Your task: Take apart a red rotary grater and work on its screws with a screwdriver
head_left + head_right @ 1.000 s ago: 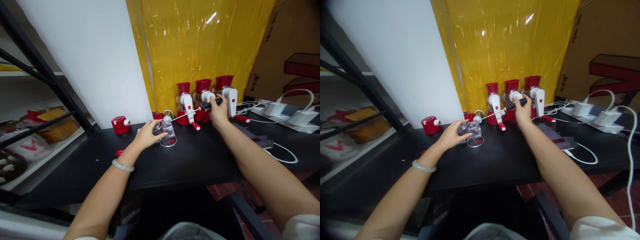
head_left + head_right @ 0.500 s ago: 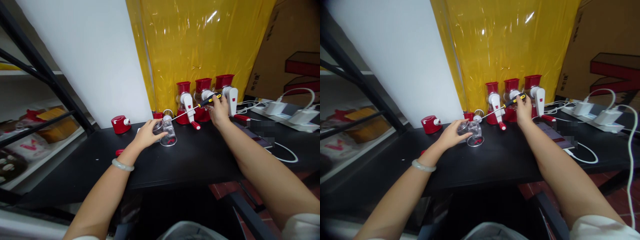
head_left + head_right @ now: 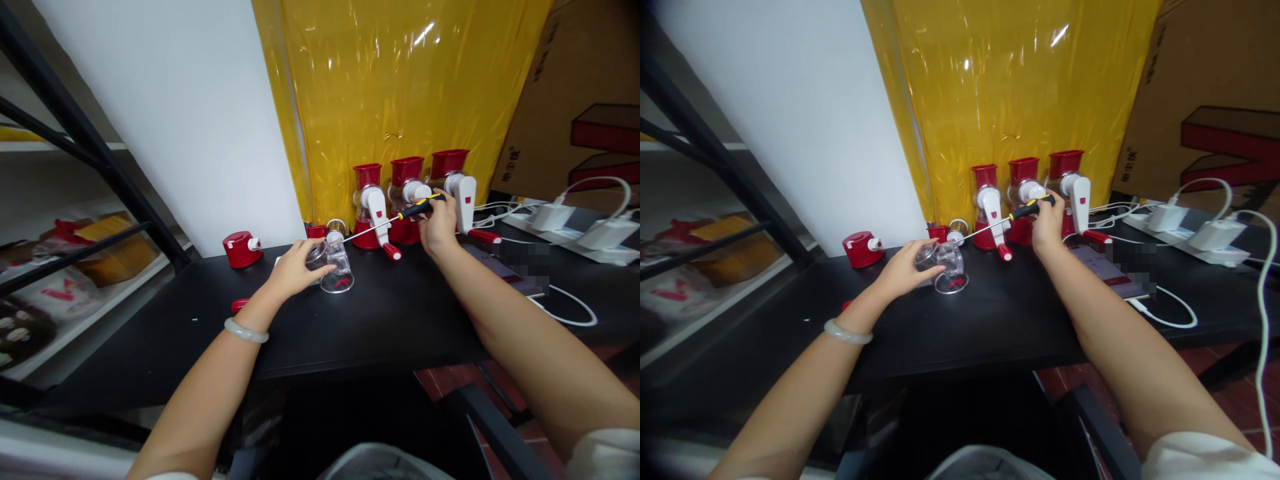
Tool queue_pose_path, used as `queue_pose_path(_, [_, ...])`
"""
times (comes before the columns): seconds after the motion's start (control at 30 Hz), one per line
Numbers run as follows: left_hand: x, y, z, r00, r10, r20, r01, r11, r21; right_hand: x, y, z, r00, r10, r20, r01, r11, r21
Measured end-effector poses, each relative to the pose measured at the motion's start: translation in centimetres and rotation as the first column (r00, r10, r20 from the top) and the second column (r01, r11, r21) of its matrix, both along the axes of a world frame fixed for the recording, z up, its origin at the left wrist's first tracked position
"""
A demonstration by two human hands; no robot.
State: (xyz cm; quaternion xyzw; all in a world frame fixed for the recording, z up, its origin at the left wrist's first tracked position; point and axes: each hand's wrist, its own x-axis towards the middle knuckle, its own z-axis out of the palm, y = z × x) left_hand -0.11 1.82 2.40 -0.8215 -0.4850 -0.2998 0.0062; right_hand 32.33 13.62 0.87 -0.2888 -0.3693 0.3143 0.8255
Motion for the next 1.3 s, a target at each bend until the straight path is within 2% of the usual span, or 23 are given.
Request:
queue_pose_path(0.17, [0.0,0.0,0.1,1.0,-0.004,0.003,0.004,1.0,0.005,-0.2,-0.6,0.2,0.991,-0.1,0.09,0.101,0.995,-0.005])
queue_pose_path(0.27, [0.0,0.0,0.1,1.0,-0.007,0.008,0.007,1.0,0.002,0.1,-0.4,0.0,0.985,-0.096,0.14,0.098,0.995,-0.003])
queue_pose_path(0.4, [0.0,0.0,0.1,1.0,-0.006,0.008,0.006,1.0,0.004,0.3,0.1,-0.1,0.99,-0.103,0.1,0.104,0.994,-0.013])
queue_pose_path(0.53, [0.0,0.0,0.1,1.0,-0.005,0.0,0.005,1.0,0.005,0.1,-0.1,0.3,1.0,-0.021,-0.006,0.021,0.999,-0.034])
queue_pose_path(0.67, [0.0,0.0,0.1,1.0,-0.002,0.001,0.002,1.0,0.007,-0.1,-0.7,0.7,0.998,0.06,-0.036,-0.062,0.997,-0.049])
queue_pose_path(0.77, [0.0,0.0,0.1,1.0,-0.007,0.005,0.007,1.0,0.005,0.0,-0.7,0.7,1.0,-0.003,-0.02,0.002,0.999,-0.052])
queue_pose_path(0.87, [0.0,0.0,0.1,1.0,-0.006,0.002,0.006,1.0,0.004,0.3,-0.4,0.3,0.993,-0.1,0.064,0.103,0.993,-0.048])
queue_pose_path(0.93, [0.0,0.0,0.1,1.0,-0.004,-0.003,0.004,1.0,0.007,0.4,-0.2,0.1,0.988,-0.116,0.103,0.12,0.992,-0.032])
queue_pose_path(1.03, [0.0,0.0,0.1,1.0,-0.005,-0.004,0.005,1.0,0.008,0.4,0.2,0.0,0.99,-0.122,0.074,0.123,0.992,-0.006])
queue_pose_path(1.17, [0.0,0.0,0.0,1.0,-0.002,-0.003,0.002,1.0,0.007,0.3,0.3,0.3,0.998,-0.07,0.001,0.07,0.997,-0.024])
queue_pose_path(1.3, [0.0,0.1,0.0,1.0,0.003,-0.004,-0.003,1.0,0.005,0.3,-0.1,0.4,1.0,0.016,0.012,-0.015,0.999,-0.045])
